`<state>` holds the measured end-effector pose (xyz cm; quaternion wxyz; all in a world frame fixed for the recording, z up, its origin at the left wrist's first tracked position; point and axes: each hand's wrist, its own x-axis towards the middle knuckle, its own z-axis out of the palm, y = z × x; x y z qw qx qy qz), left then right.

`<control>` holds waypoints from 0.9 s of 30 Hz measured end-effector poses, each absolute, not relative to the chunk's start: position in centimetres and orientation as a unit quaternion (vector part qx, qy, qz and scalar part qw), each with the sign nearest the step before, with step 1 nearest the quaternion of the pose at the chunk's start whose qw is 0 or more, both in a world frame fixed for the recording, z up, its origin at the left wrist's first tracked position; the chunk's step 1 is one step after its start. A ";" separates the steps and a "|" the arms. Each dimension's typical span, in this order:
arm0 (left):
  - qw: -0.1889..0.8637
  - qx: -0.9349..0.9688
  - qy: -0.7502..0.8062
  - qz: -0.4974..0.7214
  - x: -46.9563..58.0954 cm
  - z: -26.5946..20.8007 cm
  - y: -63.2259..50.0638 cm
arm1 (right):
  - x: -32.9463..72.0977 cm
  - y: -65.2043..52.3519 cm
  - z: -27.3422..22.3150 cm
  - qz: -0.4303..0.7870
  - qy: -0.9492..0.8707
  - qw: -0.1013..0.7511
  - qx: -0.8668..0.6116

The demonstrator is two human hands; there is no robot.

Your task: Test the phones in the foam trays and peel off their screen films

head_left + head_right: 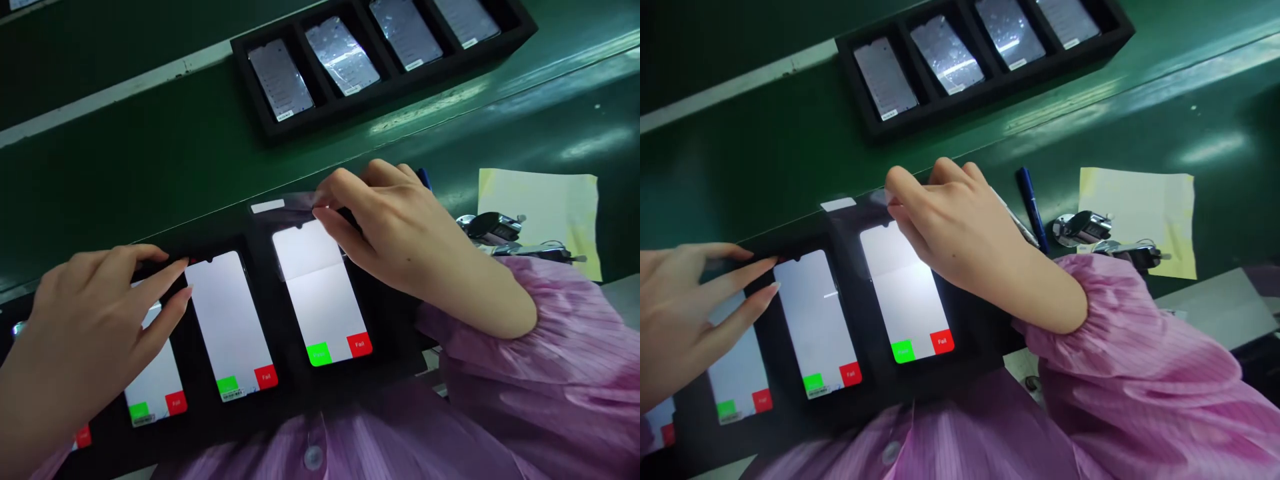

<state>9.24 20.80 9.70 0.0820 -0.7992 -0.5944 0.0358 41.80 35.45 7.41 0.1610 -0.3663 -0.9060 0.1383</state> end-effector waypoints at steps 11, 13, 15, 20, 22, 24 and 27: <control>0.060 -0.783 -0.617 0.051 10.3 10.2 22.2 | 41.3 34.8 6.7 0.179 -0.875 0.212 -0.398; 0.048 -0.779 -0.623 0.054 10.5 10.2 22.2 | 41.1 34.6 6.9 0.177 -0.874 0.203 -0.404; 0.032 -0.776 -0.629 0.049 10.6 10.1 22.3 | 40.9 34.6 6.9 0.173 -0.874 0.199 -0.409; 0.034 -0.785 -0.617 -0.042 10.5 10.0 23.2 | 41.0 34.7 6.3 0.156 -0.876 0.216 -0.401; -0.025 -0.797 -0.596 -0.091 10.7 10.5 22.9 | 41.2 34.5 6.1 0.152 -0.878 0.236 -0.387; -0.114 -0.792 -0.585 -0.129 11.1 11.2 21.9 | 41.6 34.1 6.1 0.145 -0.880 0.261 -0.369; -0.204 -0.800 -0.544 -0.152 12.0 11.9 19.4 | 42.4 33.2 6.7 0.142 -0.886 0.286 -0.337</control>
